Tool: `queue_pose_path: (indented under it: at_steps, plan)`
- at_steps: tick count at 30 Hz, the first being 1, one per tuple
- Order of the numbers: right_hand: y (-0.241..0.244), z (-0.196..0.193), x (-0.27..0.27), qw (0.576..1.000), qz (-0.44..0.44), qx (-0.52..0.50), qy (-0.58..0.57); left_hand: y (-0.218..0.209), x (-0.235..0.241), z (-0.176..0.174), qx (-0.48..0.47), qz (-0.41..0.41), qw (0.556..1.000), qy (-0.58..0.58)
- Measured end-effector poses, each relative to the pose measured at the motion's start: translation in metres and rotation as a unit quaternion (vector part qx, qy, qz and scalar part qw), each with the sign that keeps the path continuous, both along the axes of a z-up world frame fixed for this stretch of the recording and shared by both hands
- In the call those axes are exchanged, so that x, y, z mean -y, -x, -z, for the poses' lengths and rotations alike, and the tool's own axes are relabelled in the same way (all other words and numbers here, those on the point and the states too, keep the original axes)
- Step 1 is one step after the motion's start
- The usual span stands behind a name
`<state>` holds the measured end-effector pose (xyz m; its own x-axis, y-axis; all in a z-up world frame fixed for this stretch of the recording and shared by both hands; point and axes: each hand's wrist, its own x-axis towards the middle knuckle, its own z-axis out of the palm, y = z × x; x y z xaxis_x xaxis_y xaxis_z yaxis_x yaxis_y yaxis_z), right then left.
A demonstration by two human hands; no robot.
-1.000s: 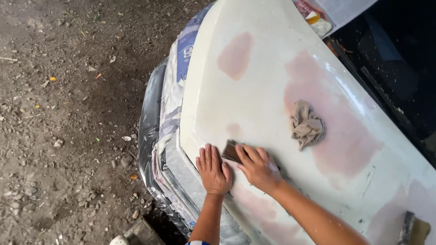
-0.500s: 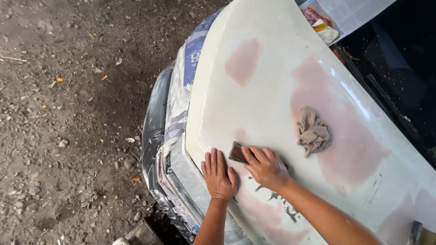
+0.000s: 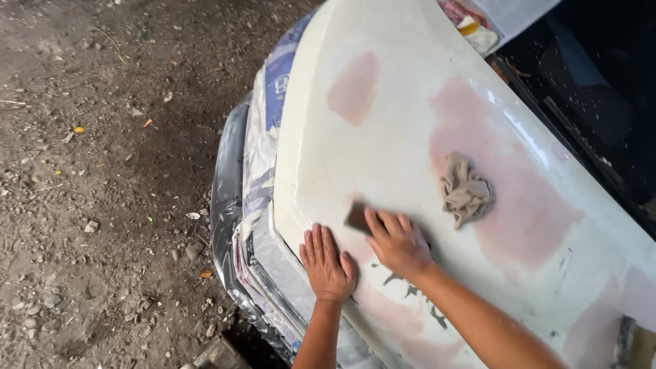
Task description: The person sands the hood of a white car using a sanding block and a cloth. They repeatedly rub the surface to smooth it, occasionally dipping the sanding block into a bucket of water and wiping the area with the cloth.
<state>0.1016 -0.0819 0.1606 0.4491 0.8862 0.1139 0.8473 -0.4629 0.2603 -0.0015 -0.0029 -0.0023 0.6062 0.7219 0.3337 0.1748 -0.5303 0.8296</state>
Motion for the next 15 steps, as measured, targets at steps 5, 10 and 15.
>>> queue_pose_path:
  at_steps: [5,10,15]
  plan:
    - [-0.038,0.004,-0.084,0.993,0.11,0.003,-0.051,0.009,-0.002,-0.003,-0.004,0.007,1.0,-0.006]
    - [0.021,0.007,-0.007,0.998,0.067,0.014,-0.012,0.0,-0.003,-0.001,-0.004,0.003,1.0,-0.002]
    - [-0.015,0.003,-0.057,0.996,0.084,0.002,-0.031,0.0,-0.004,-0.001,0.003,-0.001,1.0,-0.012]
